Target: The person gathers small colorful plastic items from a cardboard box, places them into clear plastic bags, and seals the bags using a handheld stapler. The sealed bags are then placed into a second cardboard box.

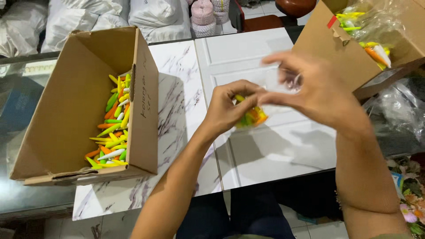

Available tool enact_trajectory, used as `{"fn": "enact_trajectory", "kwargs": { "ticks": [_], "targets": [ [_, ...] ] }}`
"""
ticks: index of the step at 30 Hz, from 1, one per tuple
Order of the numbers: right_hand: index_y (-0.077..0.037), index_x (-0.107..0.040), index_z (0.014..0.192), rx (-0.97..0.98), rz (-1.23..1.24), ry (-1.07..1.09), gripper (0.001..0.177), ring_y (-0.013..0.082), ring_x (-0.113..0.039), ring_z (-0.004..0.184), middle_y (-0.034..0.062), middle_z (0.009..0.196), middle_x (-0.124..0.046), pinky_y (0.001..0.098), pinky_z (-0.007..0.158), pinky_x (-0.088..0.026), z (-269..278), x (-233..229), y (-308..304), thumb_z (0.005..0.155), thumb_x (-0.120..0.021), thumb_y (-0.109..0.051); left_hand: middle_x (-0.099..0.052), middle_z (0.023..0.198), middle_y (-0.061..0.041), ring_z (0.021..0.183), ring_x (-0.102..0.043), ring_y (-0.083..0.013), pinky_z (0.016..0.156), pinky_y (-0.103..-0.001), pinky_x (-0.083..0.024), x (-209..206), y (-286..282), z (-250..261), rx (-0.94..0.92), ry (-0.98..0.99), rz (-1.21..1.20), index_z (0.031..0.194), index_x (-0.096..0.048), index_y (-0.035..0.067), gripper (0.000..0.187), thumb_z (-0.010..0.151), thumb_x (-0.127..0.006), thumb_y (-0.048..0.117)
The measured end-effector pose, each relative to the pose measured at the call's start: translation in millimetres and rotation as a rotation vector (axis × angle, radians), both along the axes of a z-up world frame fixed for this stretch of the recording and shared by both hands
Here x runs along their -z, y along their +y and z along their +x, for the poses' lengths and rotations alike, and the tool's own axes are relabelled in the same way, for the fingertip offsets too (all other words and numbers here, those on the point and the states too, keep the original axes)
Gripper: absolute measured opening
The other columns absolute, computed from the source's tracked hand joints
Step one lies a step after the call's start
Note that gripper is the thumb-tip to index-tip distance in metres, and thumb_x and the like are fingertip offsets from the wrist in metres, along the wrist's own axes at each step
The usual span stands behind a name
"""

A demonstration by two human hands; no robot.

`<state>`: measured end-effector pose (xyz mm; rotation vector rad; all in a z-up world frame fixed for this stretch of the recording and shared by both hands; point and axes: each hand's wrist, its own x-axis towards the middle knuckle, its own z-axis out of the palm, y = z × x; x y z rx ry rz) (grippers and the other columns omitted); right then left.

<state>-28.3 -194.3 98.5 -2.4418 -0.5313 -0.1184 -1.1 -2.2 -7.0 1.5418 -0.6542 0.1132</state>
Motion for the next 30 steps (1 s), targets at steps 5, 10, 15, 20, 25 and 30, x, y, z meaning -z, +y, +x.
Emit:
{"fn": "enact_trajectory", "kwargs": {
  "ticks": [5, 10, 15, 20, 25, 30],
  "targets": [
    [-0.01, -0.078, 0.088, -0.237, 0.082, -0.048, 0.023, 0.0081, -0.053, 0.063, -0.0007, 0.075, -0.069, 0.0255, 0.057, -0.037, 3.5, -8.0, -12.3, 0.099, -0.068, -0.027, -0.069, 0.11, -0.004, 0.1, -0.067, -0.0131, 0.089, -0.029, -0.057, 2.0, 6.1, 6.3, 0.24, 0.188, -0.076, 0.112, -0.069, 0.011, 0.027, 0.094, -0.071, 0.031],
    [-0.029, -0.083, 0.101, 0.181, -0.519, 0.09, 0.029, 0.0336, -0.065, 0.076, 0.0145, 0.074, -0.073, 0.0435, 0.073, -0.044, 25.9, -5.6, -15.2, 0.095, -0.068, -0.053, -0.063, 0.148, -0.006, 0.144, -0.056, -0.0234, 0.127, -0.047, -0.038, -9.1, 19.9, 4.4, 0.376, 0.156, -0.158, 0.144, -0.059, 0.017, 0.077, 0.089, -0.073, 0.069],
    [-0.023, -0.076, 0.089, -0.179, -0.169, 0.074, 0.009, 0.0118, -0.059, 0.069, -0.0069, 0.081, -0.076, 0.0292, 0.069, -0.042, 28.1, 11.7, 0.7, 0.089, -0.078, -0.032, -0.067, 0.133, -0.007, 0.12, -0.063, -0.0132, 0.106, -0.031, -0.055, 0.1, -6.3, -1.1, 0.316, 0.321, -0.218, 0.156, -0.043, 0.003, 0.08, 0.087, -0.08, 0.023],
    [-0.019, -0.075, 0.077, 0.033, -0.054, -0.021, 0.033, 0.0102, -0.048, 0.054, -0.0007, 0.055, -0.058, 0.029, 0.057, -0.036, 35.3, 3.9, -2.4, 0.1, -0.074, -0.043, -0.078, 0.111, -0.01, 0.102, -0.07, -0.0136, 0.093, -0.027, -0.058, 15.0, -14.6, 1.8, 0.35, 0.393, -0.068, 0.117, -0.075, 0.0, 0.033, 0.097, -0.07, 0.025],
    [-0.009, -0.071, 0.091, 0.013, 0.388, -0.328, 0.041, 0.0065, -0.047, 0.06, -0.0006, 0.069, -0.055, 0.0235, 0.06, -0.038, 55.3, 26.0, -14.4, 0.119, -0.055, -0.034, -0.078, 0.11, -0.008, 0.101, -0.071, -0.0124, 0.094, -0.025, -0.058, 6.5, -7.0, 4.5, 0.375, 0.395, 0.035, 0.116, -0.076, 0.0, 0.031, 0.101, -0.064, 0.025],
    [-0.005, -0.059, 0.14, -0.084, 0.811, 0.209, 0.054, 0.0135, -0.07, 0.086, 0.0041, 0.101, -0.067, 0.0219, 0.063, -0.058, 69.3, 74.1, -21.4, 0.098, -0.066, -0.038, -0.077, 0.084, -0.003, 0.076, -0.06, -0.001, 0.067, -0.018, -0.053, -2.2, -0.3, 22.3, -0.04, 0.231, 0.017, 0.114, -0.079, 0.007, 0.028, 0.105, -0.064, 0.029]
  ]
}}
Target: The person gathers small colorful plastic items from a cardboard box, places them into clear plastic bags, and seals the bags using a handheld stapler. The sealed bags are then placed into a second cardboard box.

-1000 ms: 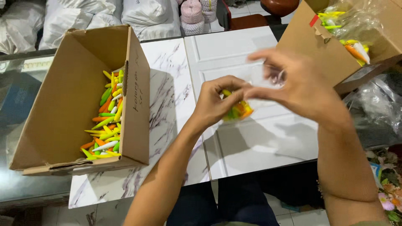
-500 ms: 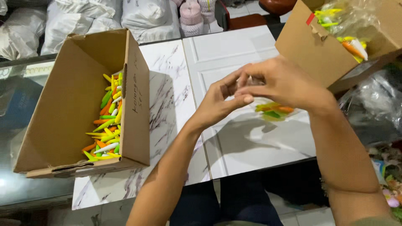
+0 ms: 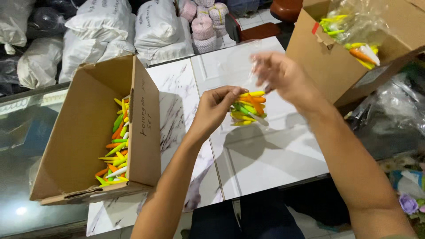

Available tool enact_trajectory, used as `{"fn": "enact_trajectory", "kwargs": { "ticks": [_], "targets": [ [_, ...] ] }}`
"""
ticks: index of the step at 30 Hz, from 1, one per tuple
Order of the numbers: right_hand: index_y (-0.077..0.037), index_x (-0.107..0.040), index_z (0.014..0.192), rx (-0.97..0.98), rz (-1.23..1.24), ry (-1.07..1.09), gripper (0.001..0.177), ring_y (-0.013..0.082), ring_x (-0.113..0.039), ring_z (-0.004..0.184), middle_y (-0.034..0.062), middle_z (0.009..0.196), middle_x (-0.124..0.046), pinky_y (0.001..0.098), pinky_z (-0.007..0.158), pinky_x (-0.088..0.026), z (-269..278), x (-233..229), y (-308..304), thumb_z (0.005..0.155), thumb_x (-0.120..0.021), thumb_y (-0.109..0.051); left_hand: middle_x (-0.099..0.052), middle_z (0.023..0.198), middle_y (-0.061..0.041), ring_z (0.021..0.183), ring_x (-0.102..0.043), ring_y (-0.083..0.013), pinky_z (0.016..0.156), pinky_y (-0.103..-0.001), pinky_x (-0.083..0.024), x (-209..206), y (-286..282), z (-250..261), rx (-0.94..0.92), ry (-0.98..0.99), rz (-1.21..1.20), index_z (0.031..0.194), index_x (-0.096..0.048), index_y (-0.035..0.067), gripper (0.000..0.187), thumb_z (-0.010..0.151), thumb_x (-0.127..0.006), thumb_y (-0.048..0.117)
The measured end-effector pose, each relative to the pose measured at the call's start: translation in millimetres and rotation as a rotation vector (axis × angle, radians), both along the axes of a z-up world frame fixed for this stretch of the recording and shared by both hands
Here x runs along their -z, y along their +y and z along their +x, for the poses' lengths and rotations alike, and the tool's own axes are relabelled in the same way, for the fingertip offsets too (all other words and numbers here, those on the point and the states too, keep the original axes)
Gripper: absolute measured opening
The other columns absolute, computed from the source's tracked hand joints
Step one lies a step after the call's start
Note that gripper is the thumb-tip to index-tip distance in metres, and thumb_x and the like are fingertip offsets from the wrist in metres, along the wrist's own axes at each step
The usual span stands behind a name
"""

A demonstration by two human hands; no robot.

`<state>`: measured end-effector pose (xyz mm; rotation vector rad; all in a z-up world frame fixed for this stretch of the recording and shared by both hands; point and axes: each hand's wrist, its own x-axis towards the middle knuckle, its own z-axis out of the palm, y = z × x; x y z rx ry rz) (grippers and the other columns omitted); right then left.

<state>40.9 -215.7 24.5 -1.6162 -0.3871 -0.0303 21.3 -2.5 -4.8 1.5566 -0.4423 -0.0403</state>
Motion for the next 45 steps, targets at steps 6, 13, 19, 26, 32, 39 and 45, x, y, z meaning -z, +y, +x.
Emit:
{"fn": "enact_trajectory", "kwargs": {
  "ticks": [6, 13, 19, 26, 32, 39, 45],
  "targets": [
    [-0.003, -0.077, 0.098, 0.09, -0.037, -0.031, 0.02, 0.0099, -0.065, 0.061, 0.0071, 0.071, -0.069, 0.0214, 0.056, -0.053, 4.3, 33.0, 26.7, 0.097, -0.079, -0.022, -0.08, 0.087, -0.012, 0.081, -0.076, -0.0122, 0.076, -0.025, -0.063, 13.0, 9.4, 8.3, -0.205, -0.034, -0.141, 0.115, -0.077, 0.003, 0.024, 0.096, -0.077, 0.017],
    [-0.004, -0.077, 0.111, 0.026, 0.015, 0.062, 0.023, 0.0071, -0.063, 0.064, 0.0066, 0.071, -0.071, 0.0185, 0.059, -0.053, 3.4, 57.4, 39.0, 0.093, -0.079, -0.018, -0.079, 0.095, -0.015, 0.082, -0.076, -0.0138, 0.074, -0.025, -0.064, 21.1, 25.5, 4.9, -0.138, 0.075, -0.272, 0.125, -0.071, 0.002, 0.027, 0.101, -0.068, 0.014],
    [-0.004, -0.077, 0.099, 0.077, 0.111, 0.127, 0.024, 0.0082, -0.061, 0.067, 0.0085, 0.076, -0.068, 0.0208, 0.062, -0.056, 2.7, 67.4, 30.5, 0.097, -0.055, 0.005, -0.079, 0.102, -0.013, 0.088, -0.076, -0.0155, 0.081, -0.033, -0.066, 24.6, 31.8, 4.4, 0.024, 0.068, -0.249, 0.114, -0.076, 0.005, 0.023, 0.1, -0.058, 0.001],
    [-0.004, -0.051, 0.147, -0.14, 0.268, 0.25, 0.066, 0.0194, -0.073, 0.097, 0.0177, 0.112, -0.074, 0.034, 0.085, -0.06, -0.1, 65.2, 27.0, 0.094, -0.056, -0.044, -0.073, 0.091, -0.012, 0.081, -0.075, -0.0188, 0.073, -0.033, -0.065, 8.2, 28.3, -6.4, -0.158, -0.342, 0.035, 0.086, -0.079, 0.008, 0.039, 0.093, -0.05, -0.016],
    [-0.002, -0.077, 0.111, 0.004, 0.027, 0.168, 0.023, 0.0121, -0.071, 0.084, 0.0105, 0.091, -0.078, 0.0238, 0.074, -0.057, -8.6, 59.9, 35.0, 0.095, -0.076, -0.019, -0.068, 0.107, -0.011, 0.092, -0.068, -0.0151, 0.08, -0.031, -0.06, 8.7, 29.9, -8.5, -0.095, -0.173, -0.094, 0.114, -0.064, 0.011, 0.025, 0.093, -0.051, 0.014],
    [-0.002, -0.077, 0.109, 0.062, 0.053, 0.137, 0.02, 0.0123, -0.073, 0.084, 0.0092, 0.09, -0.078, 0.0251, 0.074, -0.06, -7.7, 61.3, 38.3, 0.096, -0.077, -0.017, -0.079, 0.11, -0.017, 0.098, -0.075, -0.0185, 0.089, -0.03, -0.057, 22.5, 20.5, -2.5, -0.056, -0.032, -0.06, 0.125, -0.074, 0.006, 0.029, 0.099, -0.072, 0.018],
    [-0.002, -0.075, 0.114, 0.075, 0.108, 0.133, 0.019, 0.0128, -0.073, 0.08, 0.0112, 0.083, -0.075, 0.0252, 0.073, -0.062, -15.7, 49.8, 39.7, 0.097, -0.076, -0.01, -0.08, 0.096, -0.012, 0.084, -0.073, -0.0102, 0.074, -0.025, -0.063, 22.5, 19.3, -4.9, -0.056, 0.131, -0.171, 0.122, -0.075, 0.005, 0.03, 0.095, -0.076, 0.017]
  ]
}}
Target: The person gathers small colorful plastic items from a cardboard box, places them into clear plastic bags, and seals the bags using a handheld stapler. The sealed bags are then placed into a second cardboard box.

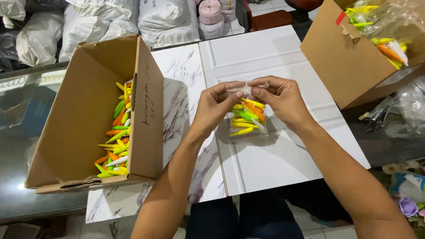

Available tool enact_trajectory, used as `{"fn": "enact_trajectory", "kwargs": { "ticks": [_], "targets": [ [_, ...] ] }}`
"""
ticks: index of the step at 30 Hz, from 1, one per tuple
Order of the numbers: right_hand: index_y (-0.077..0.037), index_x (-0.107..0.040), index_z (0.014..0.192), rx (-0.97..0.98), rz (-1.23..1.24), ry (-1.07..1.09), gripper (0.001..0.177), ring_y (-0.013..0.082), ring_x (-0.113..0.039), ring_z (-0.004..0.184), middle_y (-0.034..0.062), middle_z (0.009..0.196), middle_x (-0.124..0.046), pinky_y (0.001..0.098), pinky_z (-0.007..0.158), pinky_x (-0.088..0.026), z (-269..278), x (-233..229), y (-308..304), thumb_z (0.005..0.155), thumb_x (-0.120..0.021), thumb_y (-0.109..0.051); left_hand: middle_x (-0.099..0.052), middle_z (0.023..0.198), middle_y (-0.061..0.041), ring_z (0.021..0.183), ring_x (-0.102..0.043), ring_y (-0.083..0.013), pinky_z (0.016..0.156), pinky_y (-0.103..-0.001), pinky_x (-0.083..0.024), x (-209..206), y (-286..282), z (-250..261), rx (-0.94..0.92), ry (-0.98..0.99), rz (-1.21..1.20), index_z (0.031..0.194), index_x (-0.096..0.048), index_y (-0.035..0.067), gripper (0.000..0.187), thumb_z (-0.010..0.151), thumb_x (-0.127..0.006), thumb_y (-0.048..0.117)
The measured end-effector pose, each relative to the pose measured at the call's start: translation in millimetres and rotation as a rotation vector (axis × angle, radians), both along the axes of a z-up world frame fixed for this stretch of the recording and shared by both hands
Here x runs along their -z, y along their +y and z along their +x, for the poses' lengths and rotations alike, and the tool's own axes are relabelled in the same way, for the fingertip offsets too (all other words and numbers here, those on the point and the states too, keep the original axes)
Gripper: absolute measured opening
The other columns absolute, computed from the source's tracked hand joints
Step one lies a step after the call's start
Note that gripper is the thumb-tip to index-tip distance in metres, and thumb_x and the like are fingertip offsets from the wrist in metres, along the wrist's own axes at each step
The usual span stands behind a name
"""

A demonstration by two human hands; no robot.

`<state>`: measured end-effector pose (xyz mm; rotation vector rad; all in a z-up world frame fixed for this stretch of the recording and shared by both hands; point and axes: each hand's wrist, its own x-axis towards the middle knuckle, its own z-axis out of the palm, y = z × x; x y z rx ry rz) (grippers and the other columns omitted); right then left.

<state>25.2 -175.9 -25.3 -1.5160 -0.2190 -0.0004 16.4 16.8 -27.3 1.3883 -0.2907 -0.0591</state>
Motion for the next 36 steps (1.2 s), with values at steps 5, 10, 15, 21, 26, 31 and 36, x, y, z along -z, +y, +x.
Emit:
{"fn": "enact_trajectory", "kwargs": {
  "ticks": [5, 10, 15, 21, 26, 31, 36],
  "targets": [
    [-0.002, -0.076, 0.106, -0.003, 0.005, 0.01, 0.01, 0.0147, -0.073, 0.08, 0.0122, 0.083, -0.074, 0.0274, 0.074, -0.062, 10.1, 16.3, -6.9, 0.099, -0.068, -0.004, -0.079, 0.09, -0.012, 0.081, -0.075, -0.0127, 0.071, -0.026, -0.065, 17.6, 3.3, 9.9, 0.002, 0.02, -0.087, 0.116, -0.076, 0.005, 0.019, 0.098, -0.07, 0.011],
    [0.0, -0.064, 0.134, -0.068, 0.217, 0.128, 0.049, 0.0039, -0.057, 0.068, 0.0016, 0.084, -0.063, 0.0267, 0.067, -0.062, 15.0, 19.4, -14.5, 0.09, -0.051, -0.015, -0.078, 0.088, -0.009, 0.082, -0.069, -0.0078, 0.073, -0.026, -0.061, 5.3, 5.4, 3.8, -0.061, -0.134, -0.003, 0.105, -0.078, 0.008, 0.017, 0.099, -0.063, 0.002],
    [-0.005, -0.079, 0.106, -0.019, -0.117, 0.061, 0.022, 0.0091, -0.068, 0.072, 0.0078, 0.08, -0.075, 0.0224, 0.069, -0.057, 4.3, 7.8, -3.2, 0.089, -0.081, -0.018, -0.079, 0.082, -0.007, 0.08, -0.073, -0.009, 0.073, -0.026, -0.061, 17.1, -1.3, 11.8, -0.127, -0.275, 0.188, 0.091, -0.081, 0.014, 0.025, 0.094, -0.066, -0.005],
    [-0.004, -0.08, 0.102, 0.052, -0.072, -0.037, 0.017, 0.0081, -0.067, 0.071, 0.0077, 0.08, -0.076, 0.0231, 0.068, -0.059, 5.8, 15.3, -6.1, 0.091, -0.084, -0.017, -0.059, 0.14, -0.019, 0.109, -0.067, -0.0205, 0.095, -0.037, -0.06, 15.5, 3.6, 7.7, 0.064, -0.012, -0.008, 0.147, -0.056, 0.004, 0.069, 0.086, -0.082, 0.024],
    [-0.006, -0.08, 0.102, 0.057, -0.089, -0.033, 0.017, 0.0045, -0.065, 0.073, 0.0042, 0.081, -0.077, 0.0206, 0.069, -0.057, -2.4, 1.2, 1.8, 0.09, -0.085, -0.017, -0.077, 0.091, -0.011, 0.075, -0.066, -0.0089, 0.069, -0.025, -0.061, 5.5, -3.2, 2.7, -0.032, 0.018, 0.018, 0.12, -0.074, 0.001, 0.031, 0.091, -0.077, 0.011],
    [-0.006, -0.079, 0.107, 0.069, -0.082, -0.056, 0.021, 0.0036, -0.064, 0.075, 0.0036, 0.082, -0.076, 0.0194, 0.07, -0.057, 1.5, 6.1, -1.9, 0.091, -0.085, -0.017, -0.078, 0.093, -0.009, 0.078, -0.067, -0.0065, 0.071, -0.023, -0.062, -9.4, -4.8, -8.5, -0.011, -0.019, 0.038, 0.124, -0.074, 0.005, 0.039, 0.086, -0.072, -0.001],
    [-0.004, -0.079, 0.102, 0.069, -0.105, -0.075, 0.017, 0.0043, -0.061, 0.071, 0.0053, 0.076, -0.073, 0.019, 0.066, -0.054, -0.4, 4.8, 1.5, 0.092, -0.084, -0.016, -0.078, 0.085, -0.01, 0.074, -0.069, -0.0093, 0.065, -0.026, -0.062, 6.0, -9.9, -0.2, -0.043, 0.058, -0.001, 0.119, -0.076, 0.004, 0.029, 0.094, -0.076, 0.018]
  ]
}}
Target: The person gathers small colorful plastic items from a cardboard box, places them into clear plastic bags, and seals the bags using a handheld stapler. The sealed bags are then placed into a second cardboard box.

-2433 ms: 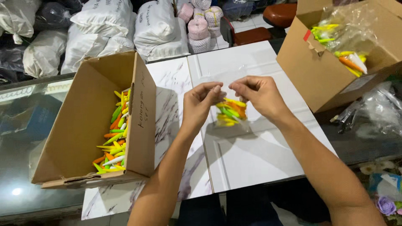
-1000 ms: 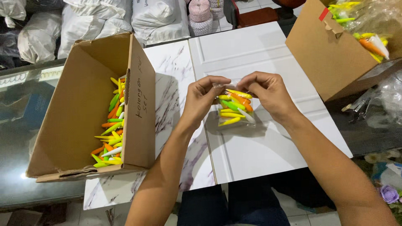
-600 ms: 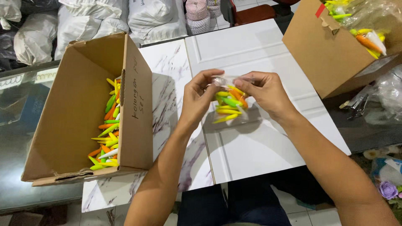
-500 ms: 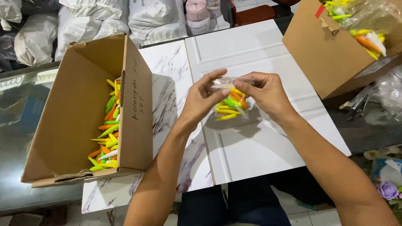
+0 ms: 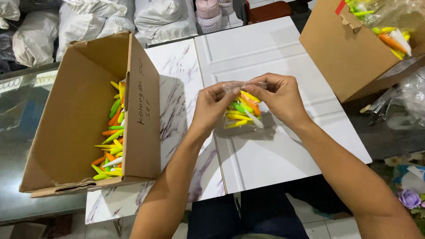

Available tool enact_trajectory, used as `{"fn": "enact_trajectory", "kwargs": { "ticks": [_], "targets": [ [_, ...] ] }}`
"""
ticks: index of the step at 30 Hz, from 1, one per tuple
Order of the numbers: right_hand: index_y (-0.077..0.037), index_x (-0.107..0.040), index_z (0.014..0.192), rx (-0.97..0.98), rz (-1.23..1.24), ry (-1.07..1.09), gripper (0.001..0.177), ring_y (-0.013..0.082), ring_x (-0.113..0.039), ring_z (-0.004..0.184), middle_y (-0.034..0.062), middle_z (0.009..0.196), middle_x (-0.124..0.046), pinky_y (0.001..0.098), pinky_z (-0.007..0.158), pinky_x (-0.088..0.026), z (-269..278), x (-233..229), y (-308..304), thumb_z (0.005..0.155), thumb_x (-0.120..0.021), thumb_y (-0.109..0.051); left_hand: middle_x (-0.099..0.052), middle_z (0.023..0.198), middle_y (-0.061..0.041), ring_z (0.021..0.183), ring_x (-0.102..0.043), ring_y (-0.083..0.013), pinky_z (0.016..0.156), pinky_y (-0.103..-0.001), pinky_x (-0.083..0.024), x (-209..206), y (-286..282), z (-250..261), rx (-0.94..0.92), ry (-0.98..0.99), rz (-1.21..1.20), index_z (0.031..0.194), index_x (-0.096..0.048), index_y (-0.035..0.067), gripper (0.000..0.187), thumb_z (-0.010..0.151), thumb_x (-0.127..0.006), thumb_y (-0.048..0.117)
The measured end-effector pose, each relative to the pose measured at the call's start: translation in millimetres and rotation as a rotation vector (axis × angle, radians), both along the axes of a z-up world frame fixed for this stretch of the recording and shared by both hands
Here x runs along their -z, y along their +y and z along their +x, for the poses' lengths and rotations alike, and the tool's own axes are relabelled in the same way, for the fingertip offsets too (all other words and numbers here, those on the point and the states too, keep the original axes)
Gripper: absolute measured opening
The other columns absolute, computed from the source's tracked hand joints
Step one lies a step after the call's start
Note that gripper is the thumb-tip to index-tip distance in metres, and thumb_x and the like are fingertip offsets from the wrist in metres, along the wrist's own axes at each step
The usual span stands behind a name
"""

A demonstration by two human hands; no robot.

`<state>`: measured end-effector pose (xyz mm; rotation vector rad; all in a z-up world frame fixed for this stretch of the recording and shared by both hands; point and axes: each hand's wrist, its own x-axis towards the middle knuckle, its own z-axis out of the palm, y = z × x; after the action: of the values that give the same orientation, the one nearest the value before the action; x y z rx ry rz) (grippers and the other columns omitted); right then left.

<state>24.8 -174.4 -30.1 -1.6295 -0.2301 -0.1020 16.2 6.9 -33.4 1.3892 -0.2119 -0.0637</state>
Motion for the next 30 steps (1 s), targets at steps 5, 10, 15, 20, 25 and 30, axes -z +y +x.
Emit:
{"fn": "enact_trajectory", "kwargs": {
  "ticks": [5, 10, 15, 20, 25, 30],
  "targets": [
    [-0.003, -0.078, 0.104, -0.001, 0.026, -0.018, 0.017, 0.0049, -0.063, 0.07, 0.0063, 0.075, -0.073, 0.0189, 0.065, -0.054, 4.7, 10.2, -1.4, 0.092, -0.084, -0.014, -0.077, 0.091, -0.01, 0.078, -0.073, -0.0121, 0.07, -0.028, -0.063, 14.7, 10.3, 11.8, 0.014, 0.099, -0.061, 0.124, -0.072, 0.001, 0.032, 0.098, -0.066, 0.017],
    [-0.003, -0.078, 0.105, 0.006, 0.02, -0.036, 0.017, 0.0042, -0.06, 0.071, 0.0063, 0.076, -0.072, 0.0198, 0.064, -0.053, 6.9, 12.5, -6.4, 0.093, -0.084, -0.013, -0.078, 0.093, -0.016, 0.079, -0.076, -0.0172, 0.068, -0.03, -0.066, 2.9, 9.1, 5.9, 0.064, 0.103, -0.089, 0.127, -0.07, 0.001, 0.037, 0.093, -0.074, 0.016],
    [-0.003, -0.078, 0.106, -0.014, 0.035, -0.036, 0.015, 0.0042, -0.064, 0.073, 0.0066, 0.079, -0.073, 0.0194, 0.065, -0.056, 8.0, 11.4, -3.5, 0.093, -0.083, -0.011, -0.077, 0.093, -0.009, 0.077, -0.074, -0.013, 0.066, -0.028, -0.065, 2.2, 16.4, 8.0, 0.04, 0.176, -0.044, 0.127, -0.071, 0.006, 0.032, 0.1, -0.06, 0.02],
    [-0.002, -0.076, 0.112, -0.018, 0.084, 0.019, 0.017, 0.0104, -0.069, 0.079, 0.0105, 0.089, -0.075, 0.0253, 0.073, -0.062, 10.7, 11.1, -6.7, 0.096, -0.07, -0.004, -0.075, 0.093, -0.007, 0.08, -0.073, -0.0115, 0.066, -0.025, -0.064, 2.5, 16.4, 8.0, -0.012, 0.064, -0.04, 0.122, -0.071, 0.008, 0.026, 0.101, -0.056, 0.011],
    [-0.004, -0.064, 0.136, -0.117, 0.25, 0.155, 0.049, 0.0155, -0.07, 0.089, 0.0105, 0.106, -0.073, 0.0341, 0.073, -0.063, 11.7, 7.7, -12.9, 0.096, -0.051, -0.03, -0.075, 0.09, -0.005, 0.079, -0.06, -0.006, 0.071, -0.024, -0.057, -5.9, 11.1, 0.7, -0.114, -0.336, 0.188, 0.106, -0.076, 0.014, 0.026, 0.1, -0.056, -0.002],
    [-0.003, -0.078, 0.105, -0.061, -0.011, 0.068, 0.022, 0.0074, -0.067, 0.075, 0.0055, 0.088, -0.076, 0.0225, 0.069, -0.061, 10.5, 16.5, -8.8, 0.095, -0.078, -0.023, -0.077, 0.09, -0.01, 0.085, -0.072, -0.0161, 0.074, -0.031, -0.06, -0.2, 9.6, 3.7, -0.091, -0.401, 0.267, 0.102, -0.077, 0.013, 0.028, 0.095, -0.058, -0.007]
  ]
}}
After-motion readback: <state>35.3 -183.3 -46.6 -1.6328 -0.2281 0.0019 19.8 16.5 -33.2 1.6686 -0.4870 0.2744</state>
